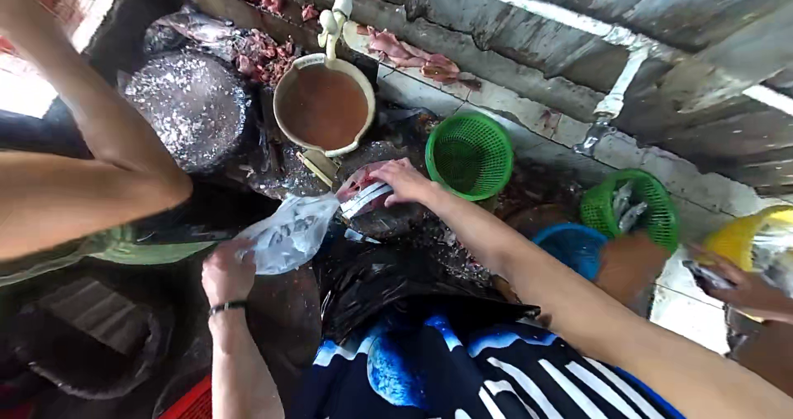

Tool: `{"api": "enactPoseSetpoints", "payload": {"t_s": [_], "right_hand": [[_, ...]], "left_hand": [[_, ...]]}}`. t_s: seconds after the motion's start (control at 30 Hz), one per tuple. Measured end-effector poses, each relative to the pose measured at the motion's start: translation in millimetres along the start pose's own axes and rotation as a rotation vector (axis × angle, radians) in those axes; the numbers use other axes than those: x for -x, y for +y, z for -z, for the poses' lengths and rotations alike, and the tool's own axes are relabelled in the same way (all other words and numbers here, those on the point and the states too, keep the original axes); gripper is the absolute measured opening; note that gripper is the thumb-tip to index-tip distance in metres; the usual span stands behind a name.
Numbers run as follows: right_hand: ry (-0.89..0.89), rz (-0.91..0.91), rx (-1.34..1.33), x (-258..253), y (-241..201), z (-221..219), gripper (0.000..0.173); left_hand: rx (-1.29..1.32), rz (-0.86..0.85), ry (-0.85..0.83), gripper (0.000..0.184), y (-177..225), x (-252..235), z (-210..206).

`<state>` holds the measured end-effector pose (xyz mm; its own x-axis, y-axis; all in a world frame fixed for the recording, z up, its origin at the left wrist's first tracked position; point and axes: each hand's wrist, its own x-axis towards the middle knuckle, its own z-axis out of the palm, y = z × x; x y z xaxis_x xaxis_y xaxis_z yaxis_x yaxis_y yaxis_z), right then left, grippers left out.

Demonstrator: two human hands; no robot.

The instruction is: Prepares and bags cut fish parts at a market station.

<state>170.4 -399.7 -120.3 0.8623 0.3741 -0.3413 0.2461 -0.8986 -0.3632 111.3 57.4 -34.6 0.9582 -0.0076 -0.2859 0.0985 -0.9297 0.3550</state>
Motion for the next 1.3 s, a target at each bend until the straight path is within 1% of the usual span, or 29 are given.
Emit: {"api": "enactPoseSetpoints", "payload": {"t_s": [0.07,0.13,0.2,0.3,0.37,0.4,0.47,0.53,0.6,0.67,0.73,0.83,0.87,0.97,1.1,1.2,1.27,1.3], "right_hand": [[-0.096,0.116,0.142,-17.2,-5.7,-18.3,0.076],[-0.190,0.177,0.194,-27.2,-8.2,-24.5,0.063],[-0.258,0.201,0.203,-31.4,-9.4,-23.0,0.059],[-0.363,0.269,0.193,-37.8,-10.4,-2.9,0.054],[-0.391,0.294,0.132,-44.0,-19.5,19.8,0.049],[-0.395,0.281,0.095,-47.1,-25.7,28.5,0.050],[-0.311,0.246,0.091,-62.9,-27.8,29.2,0.056],[-0.223,0.254,0.124,-79.6,-9.7,12.8,0.068],[-0.244,0.241,0.079,-78.4,5.0,1.3,0.076],[-0.264,0.253,0.071,-79.9,-5.1,2.8,0.081],[-0.314,0.242,0.127,-82.8,-10.5,7.4,0.086],[-0.399,0.206,0.217,-85.0,-13.7,1.4,0.093],[-0.402,0.211,0.240,-82.1,-14.9,-1.6,0.094],[-0.276,0.261,0.261,-67.6,-12.4,-15.1,0.101],[-0.147,0.301,0.261,-42.2,-26.4,-14.7,0.109],[-0.191,0.242,0.324,-36.4,-36.2,-22.3,0.119],[-0.258,0.159,0.343,-32.9,-41.6,-26.3,0.117],[-0.283,0.125,0.334,-31.1,-42.5,-27.0,0.116]], "left_hand": [[0.051,0.088,0.032,0.022,-19.7,31.7,-15.3],[0.107,0.132,0.089,0.021,-31.2,58.3,-31.1],[0.148,0.187,0.128,0.020,-38.1,80.5,-45.6],[0.172,0.293,0.153,0.020,-42.7,104.1,-58.1],[0.199,0.337,0.188,0.020,-44.2,115.5,-62.0],[0.204,0.351,0.206,0.020,-44.9,120.7,-64.1],[0.201,0.365,0.218,0.020,-47.1,121.5,-65.1],[0.209,0.378,0.185,0.021,-43.7,116.8,-64.5],[0.243,0.401,0.173,0.022,-34.5,114.0,-57.0],[0.280,0.440,0.212,0.022,-36.9,114.0,-48.5],[0.306,0.493,0.217,0.023,-41.1,112.1,-46.1],[0.298,0.553,0.166,0.025,-43.2,108.5,-43.2],[0.298,0.556,0.153,0.026,-41.9,106.9,-40.4],[0.288,0.548,0.140,0.026,-39.3,99.2,-33.8],[0.293,0.527,0.126,0.026,-32.2,89.5,-28.8],[0.272,0.516,0.101,0.026,-24.3,81.1,-27.4],[0.253,0.510,0.091,0.028,-16.4,77.5,-25.3],[0.230,0.509,0.094,0.032,-11.6,75.6,-24.2]]}}
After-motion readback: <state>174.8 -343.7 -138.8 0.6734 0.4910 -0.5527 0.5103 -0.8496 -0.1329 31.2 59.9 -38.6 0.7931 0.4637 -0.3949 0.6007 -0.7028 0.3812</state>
